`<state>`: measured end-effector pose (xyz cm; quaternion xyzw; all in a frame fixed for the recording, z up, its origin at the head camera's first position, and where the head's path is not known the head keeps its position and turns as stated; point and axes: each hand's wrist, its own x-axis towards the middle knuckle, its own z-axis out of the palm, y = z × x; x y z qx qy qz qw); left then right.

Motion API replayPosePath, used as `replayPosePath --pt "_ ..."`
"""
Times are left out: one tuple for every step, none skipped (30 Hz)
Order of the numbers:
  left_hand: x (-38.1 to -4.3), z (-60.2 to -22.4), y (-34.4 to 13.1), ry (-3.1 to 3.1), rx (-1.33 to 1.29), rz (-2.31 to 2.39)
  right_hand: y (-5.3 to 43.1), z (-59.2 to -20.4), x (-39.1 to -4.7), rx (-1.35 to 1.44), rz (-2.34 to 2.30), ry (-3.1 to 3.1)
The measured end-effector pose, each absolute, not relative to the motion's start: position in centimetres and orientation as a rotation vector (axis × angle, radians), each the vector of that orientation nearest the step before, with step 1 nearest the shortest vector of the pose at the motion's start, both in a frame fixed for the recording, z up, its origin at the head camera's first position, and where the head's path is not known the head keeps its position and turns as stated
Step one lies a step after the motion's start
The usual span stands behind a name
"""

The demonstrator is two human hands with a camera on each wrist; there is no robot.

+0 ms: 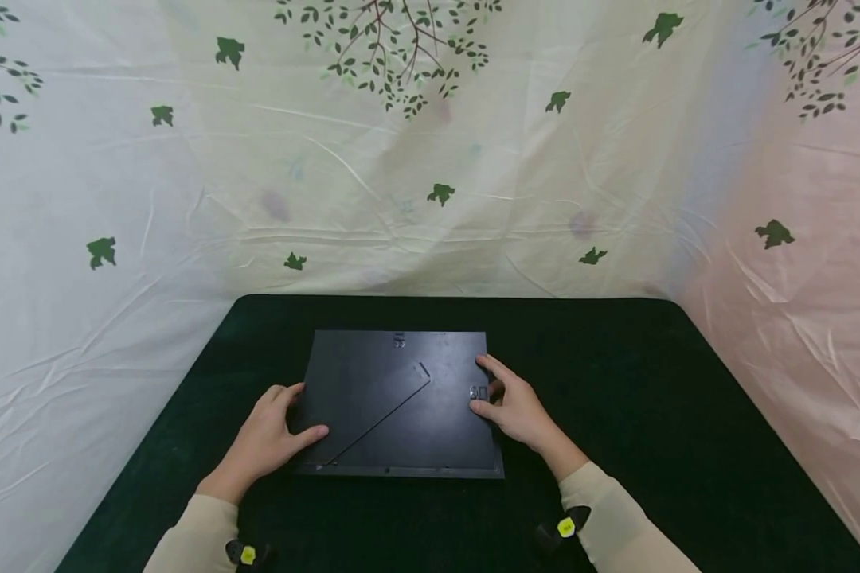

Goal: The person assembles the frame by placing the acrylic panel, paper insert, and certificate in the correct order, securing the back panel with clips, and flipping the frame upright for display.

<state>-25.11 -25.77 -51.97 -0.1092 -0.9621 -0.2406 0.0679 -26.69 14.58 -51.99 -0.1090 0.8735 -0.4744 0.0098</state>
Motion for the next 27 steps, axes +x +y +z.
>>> replayPosePath --pt "-25.23 -51.98 -25.75 -2.906 -0.335 -0.726 14.65 -52.03 -26.74 -0.342 -1.468 2.735" --pt "-25.35 -51.98 -25.7 -2.915 -0.342 -0.726 14.72 -52.06 -26.78 -0.345 -1.454 2.745" --pt "-25.49 -51.98 -25.64 -2.928 -0.347 -0.726 14.77 -52.1 -26.81 -0.348 -1.444 2.752" --pt "-25.62 -51.99 -25.58 -2.941 -0.354 -0.728 14.8 -52.13 -26.84 -0.351 -1.436 2.758" --pt "-25.74 -52.02 -25.52 -2.952 -0.36 -0.73 14.82 -52.2 -26.89 -0.36 -1.427 2.764" --pt "-25.83 -52.05 -25.45 -2.963 -0.363 -0.732 14.82 -52.23 -26.9 -0.366 -1.42 2.767" --pt "-25.89 -52.1 -25.39 -2.969 -0.365 -0.732 14.81 -52.26 -26.9 -0.369 -1.413 2.771" --pt "-25.93 -52.14 -25.33 -2.972 -0.369 -0.737 14.79 -52.28 -26.89 -0.37 -1.409 2.771" --pt "-25.93 -52.17 -25.29 -2.971 -0.374 -0.745 14.76 -52.3 -26.87 -0.367 -1.403 2.772" --pt "-25.9 -52.2 -25.25 -2.967 -0.379 -0.752 14.73 -52.31 -26.86 -0.363 -1.391 2.778" --pt "-25.86 -52.22 -25.21 -2.961 -0.383 -0.757 14.69 -52.33 -26.84 -0.358 -1.38 2.784" --pt "-25.81 -52.22 -25.19 -2.957 -0.381 -0.765 14.65 -52.29 -26.81 -0.345 -1.371 2.786" --pt "-25.76 -52.22 -25.19 -2.954 -0.382 -0.77 14.61 -52.3 -26.79 -0.329 -1.361 2.788" --pt "-25.71 -52.22 -25.21 -2.952 -0.383 -0.778 14.57 -52.3 -26.79 -0.317 -1.352 2.788" --pt "-25.66 -52.23 -25.24 -2.954 -0.383 -0.779 14.55 -52.33 -26.81 -0.307 -1.341 2.789" --pt "-25.64 -52.22 -25.27 -2.956 -0.381 -0.781 14.53 -52.33 -26.83 -0.299 -1.331 2.792" --pt "-25.63 -52.22 -25.29 -2.958 -0.378 -0.783 14.52 -52.37 -26.86 -0.295 -1.322 2.794" --pt "-25.64 -52.23 -25.32 -2.96 -0.372 -0.788 14.51 -52.39 -26.89 -0.293 -1.317 2.791" --pt "-25.64 -52.24 -25.34 -2.962 -0.372 -0.79 14.52 -52.41 -26.92 -0.294 -1.31 2.792" --pt "-25.65 -52.25 -25.36 -2.963 -0.37 -0.794 14.53 -52.45 -26.96 -0.299 -1.305 2.795" --pt "-25.67 -52.26 -25.36 -2.965 -0.37 -0.795 14.55 -52.52 -27.02 -0.308 -1.299 2.8" --pt "-25.69 -52.27 -25.36 -2.966 -0.366 -0.797 14.57 -52.56 -27.05 -0.314 -1.296 2.802" --pt "-25.71 -52.29 -25.36 -2.968 -0.362 -0.798 14.58 -52.61 -27.06 -0.323 -1.294 2.801" --pt "-25.74 -52.3 -25.35 -2.97 -0.359 -0.798 14.59 -52.63 -27.07 -0.329 -1.294 2.798" --pt "-25.77 -52.33 -25.35 -2.971 -0.356 -0.796 14.59 -52.66 -27.05 -0.336 -1.294 2.793" --pt "-25.79 -52.36 -25.35 -2.971 -0.354 -0.798 14.58 -52.72 -27.04 -0.349 -1.294 2.788" --pt "-25.81 -52.38 -25.35 -2.971 -0.35 -0.796 14.54 -52.76 -27.02 -0.362 -1.292 2.785"
